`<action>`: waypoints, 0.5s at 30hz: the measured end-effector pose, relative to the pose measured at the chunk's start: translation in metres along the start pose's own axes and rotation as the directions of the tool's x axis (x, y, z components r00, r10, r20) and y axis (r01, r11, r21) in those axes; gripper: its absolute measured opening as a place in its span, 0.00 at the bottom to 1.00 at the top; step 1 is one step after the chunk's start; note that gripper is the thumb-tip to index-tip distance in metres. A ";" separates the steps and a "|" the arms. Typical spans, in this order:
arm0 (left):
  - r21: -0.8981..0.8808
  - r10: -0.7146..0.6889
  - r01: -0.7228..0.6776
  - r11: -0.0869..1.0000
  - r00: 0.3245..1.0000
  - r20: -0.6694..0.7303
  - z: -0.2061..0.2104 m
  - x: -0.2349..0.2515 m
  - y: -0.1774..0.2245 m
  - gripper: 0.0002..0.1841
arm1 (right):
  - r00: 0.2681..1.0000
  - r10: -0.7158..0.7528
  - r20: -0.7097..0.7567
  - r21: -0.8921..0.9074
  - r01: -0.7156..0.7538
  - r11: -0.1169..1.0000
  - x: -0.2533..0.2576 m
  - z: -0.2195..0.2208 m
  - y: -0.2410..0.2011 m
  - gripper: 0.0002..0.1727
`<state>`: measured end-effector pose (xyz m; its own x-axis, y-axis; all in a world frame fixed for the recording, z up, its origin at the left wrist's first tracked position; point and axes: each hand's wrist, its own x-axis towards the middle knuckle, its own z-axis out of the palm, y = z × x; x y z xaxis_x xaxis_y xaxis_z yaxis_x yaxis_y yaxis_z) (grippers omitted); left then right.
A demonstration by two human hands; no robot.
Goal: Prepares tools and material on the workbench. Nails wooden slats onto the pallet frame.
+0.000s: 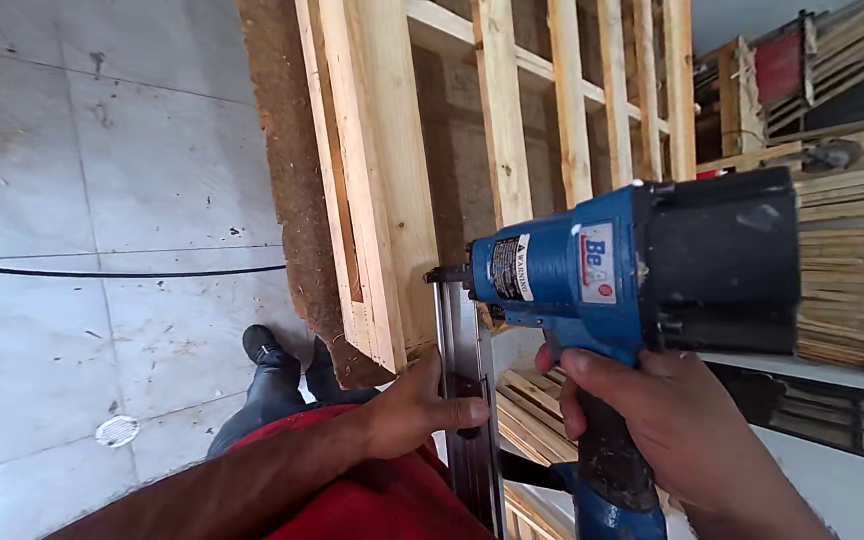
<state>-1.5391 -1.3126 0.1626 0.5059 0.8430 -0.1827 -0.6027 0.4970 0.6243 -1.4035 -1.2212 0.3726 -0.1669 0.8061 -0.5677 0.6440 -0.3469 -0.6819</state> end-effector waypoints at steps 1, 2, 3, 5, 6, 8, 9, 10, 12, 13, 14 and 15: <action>-0.008 0.010 -0.010 1.000 1.000 0.005 -0.001 -0.001 0.001 0.49 | 1.000 0.000 0.005 0.002 0.000 1.000 0.000 0.001 -0.001 0.13; -0.016 0.021 -0.021 1.000 1.000 0.005 -0.001 -0.003 0.001 0.49 | 1.000 0.006 0.011 0.002 -0.006 1.000 0.000 0.002 -0.002 0.13; -0.017 0.032 -0.032 0.999 0.999 0.001 -0.002 -0.005 0.001 0.49 | 1.000 0.008 0.017 0.005 -0.008 1.000 0.001 0.003 -0.003 0.14; -0.003 0.034 -0.034 0.999 0.999 -0.018 -0.005 -0.009 -0.001 0.51 | 0.999 -0.009 0.035 0.023 0.008 1.000 0.001 0.006 0.000 0.14; 0.012 0.030 -0.030 0.999 0.999 -0.024 -0.007 -0.011 -0.001 0.52 | 0.999 -0.016 0.037 0.029 0.015 0.999 0.000 0.008 0.002 0.14; 0.035 0.023 -0.022 0.999 0.999 -0.022 -0.008 -0.014 -0.001 0.53 | 0.999 -0.013 0.032 0.019 0.013 1.000 0.000 0.012 0.001 0.14; 0.038 0.018 -0.018 0.999 1.000 -0.023 -0.008 -0.015 0.000 0.53 | 1.000 -0.009 0.026 0.001 0.009 1.000 0.000 0.012 -0.001 0.13; 0.037 0.011 -0.010 0.999 1.000 -0.027 -0.007 -0.015 0.000 0.53 | 1.000 0.000 0.021 -0.022 0.000 1.000 0.000 0.013 -0.003 0.13; 0.045 0.003 -0.001 0.999 1.000 -0.028 -0.006 -0.016 0.001 0.54 | 1.000 0.008 0.019 -0.059 -0.006 0.998 0.002 0.012 -0.005 0.14; 0.043 -0.001 0.002 0.999 1.000 -0.024 -0.006 -0.016 0.002 0.53 | 1.000 0.009 0.024 -0.066 -0.007 0.998 0.003 0.011 -0.005 0.14; 0.044 -0.007 0.008 0.999 1.000 -0.022 -0.006 -0.017 0.002 0.53 | 1.000 0.006 0.027 -0.070 -0.004 0.998 0.003 0.010 -0.006 0.15; 0.056 -0.012 0.013 0.998 1.000 -0.019 -0.006 -0.017 0.002 0.53 | 1.000 0.002 0.025 -0.078 0.000 0.997 0.004 0.009 -0.006 0.15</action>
<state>-1.5523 -1.3245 0.1627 0.5009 0.8410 -0.2047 -0.5605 0.4954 0.6636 -1.4152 -1.2207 0.3706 -0.1844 0.7932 -0.5804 0.7002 -0.3084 -0.6439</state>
